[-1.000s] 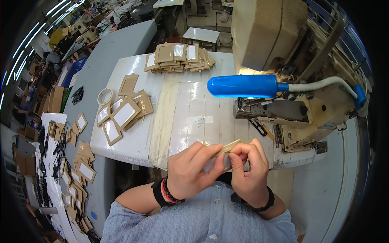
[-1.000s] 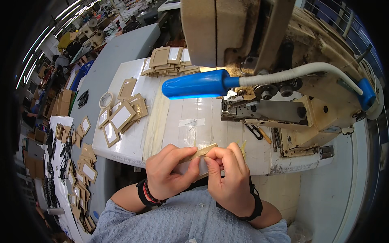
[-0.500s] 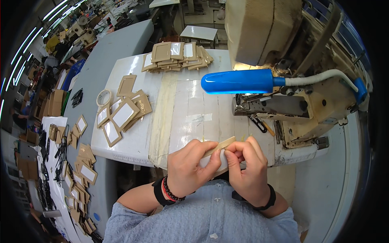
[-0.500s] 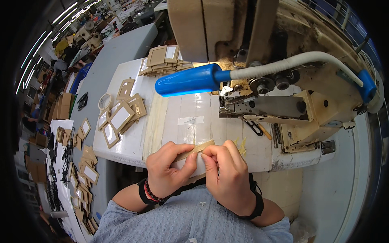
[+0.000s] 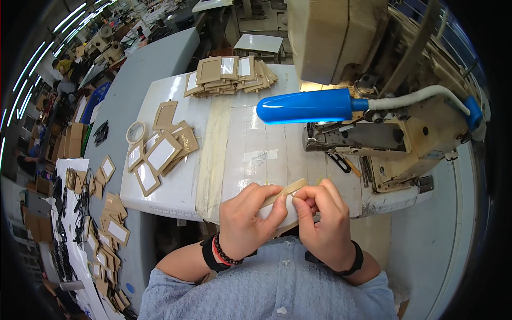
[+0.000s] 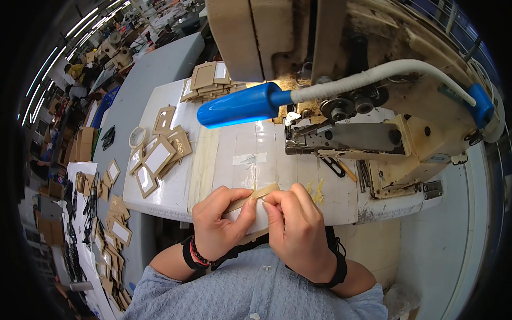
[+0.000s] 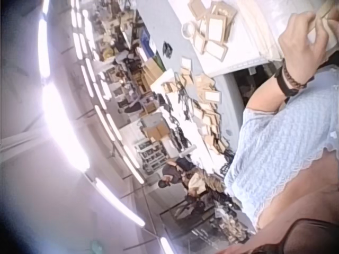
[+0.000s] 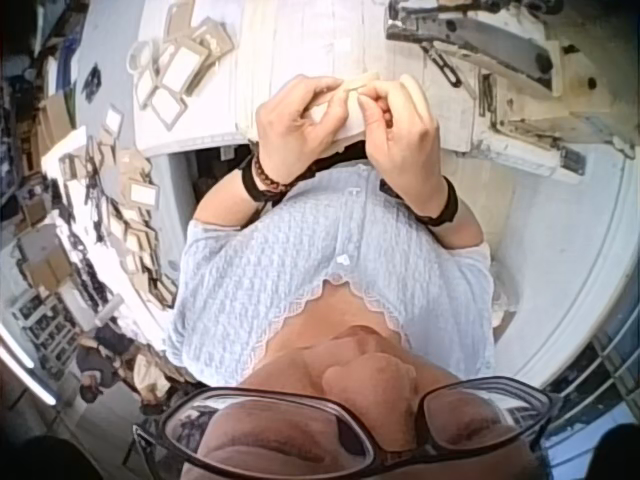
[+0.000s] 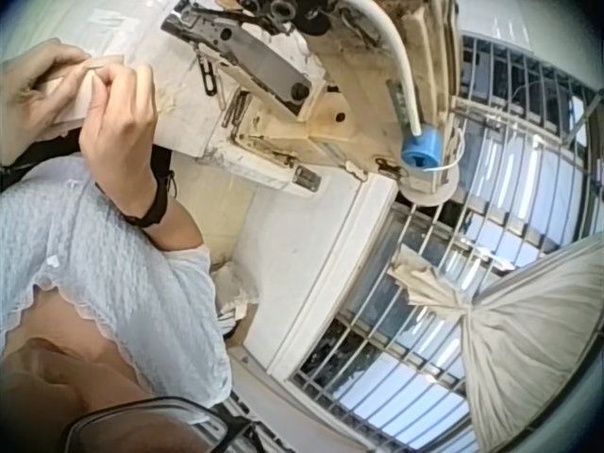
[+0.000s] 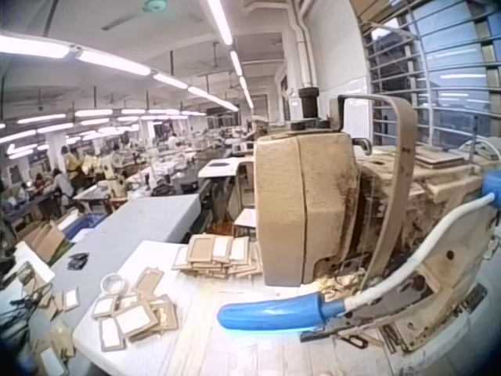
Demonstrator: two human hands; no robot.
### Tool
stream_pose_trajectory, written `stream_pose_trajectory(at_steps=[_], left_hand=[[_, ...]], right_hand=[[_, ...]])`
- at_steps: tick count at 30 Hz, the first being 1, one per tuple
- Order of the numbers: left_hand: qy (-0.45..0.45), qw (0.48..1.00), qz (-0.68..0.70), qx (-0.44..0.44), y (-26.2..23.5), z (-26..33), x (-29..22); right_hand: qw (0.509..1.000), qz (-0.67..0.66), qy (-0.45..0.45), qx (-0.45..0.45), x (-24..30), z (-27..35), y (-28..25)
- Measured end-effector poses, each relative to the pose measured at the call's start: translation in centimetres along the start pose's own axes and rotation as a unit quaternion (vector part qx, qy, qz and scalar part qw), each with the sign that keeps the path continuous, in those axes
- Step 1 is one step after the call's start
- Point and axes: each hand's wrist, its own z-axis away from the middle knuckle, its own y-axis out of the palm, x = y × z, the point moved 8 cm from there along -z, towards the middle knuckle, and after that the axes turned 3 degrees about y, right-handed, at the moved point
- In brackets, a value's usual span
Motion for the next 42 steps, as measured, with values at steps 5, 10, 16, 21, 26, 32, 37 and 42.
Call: stream_pose_trajectory(at_steps=[5,10,16,21,26,32,37,42], left_hand=[[0.008,1.000,0.002,-0.005,-0.1,-0.1,-0.2],[0.005,1.000,0.013,0.004,-0.1,-0.2,-0.4],[0.014,0.999,0.031,-0.008,-0.2,-0.3,-0.5],[0.013,1.000,0.016,-0.014,-0.2,0.0,-0.3],[0.005,1.000,0.007,-0.013,-0.2,0.1,-0.4],[0.006,1.000,0.009,-0.017,-0.2,0.1,-0.6],[0.008,1.000,0.005,-0.018,-0.3,0.2,-0.5],[0.017,1.000,-0.004,-0.020,-0.3,0.2,-0.8]], right_hand=[[1.000,0.004,0.008,-0.001,-0.2,0.1,0.0],[1.000,-0.010,0.002,-0.019,-0.2,0.2,0.0],[1.000,0.003,-0.006,-0.026,0.2,0.3,-0.1],[0.999,0.023,-0.016,-0.026,0.3,0.5,-0.2],[1.000,0.024,-0.011,-0.015,0.3,0.6,-0.1],[1.000,0.011,-0.011,-0.015,0.7,0.7,-0.2],[1.000,0.011,-0.015,-0.013,0.8,0.7,-0.2],[1.000,0.009,-0.018,-0.018,0.8,0.7,-0.2]])
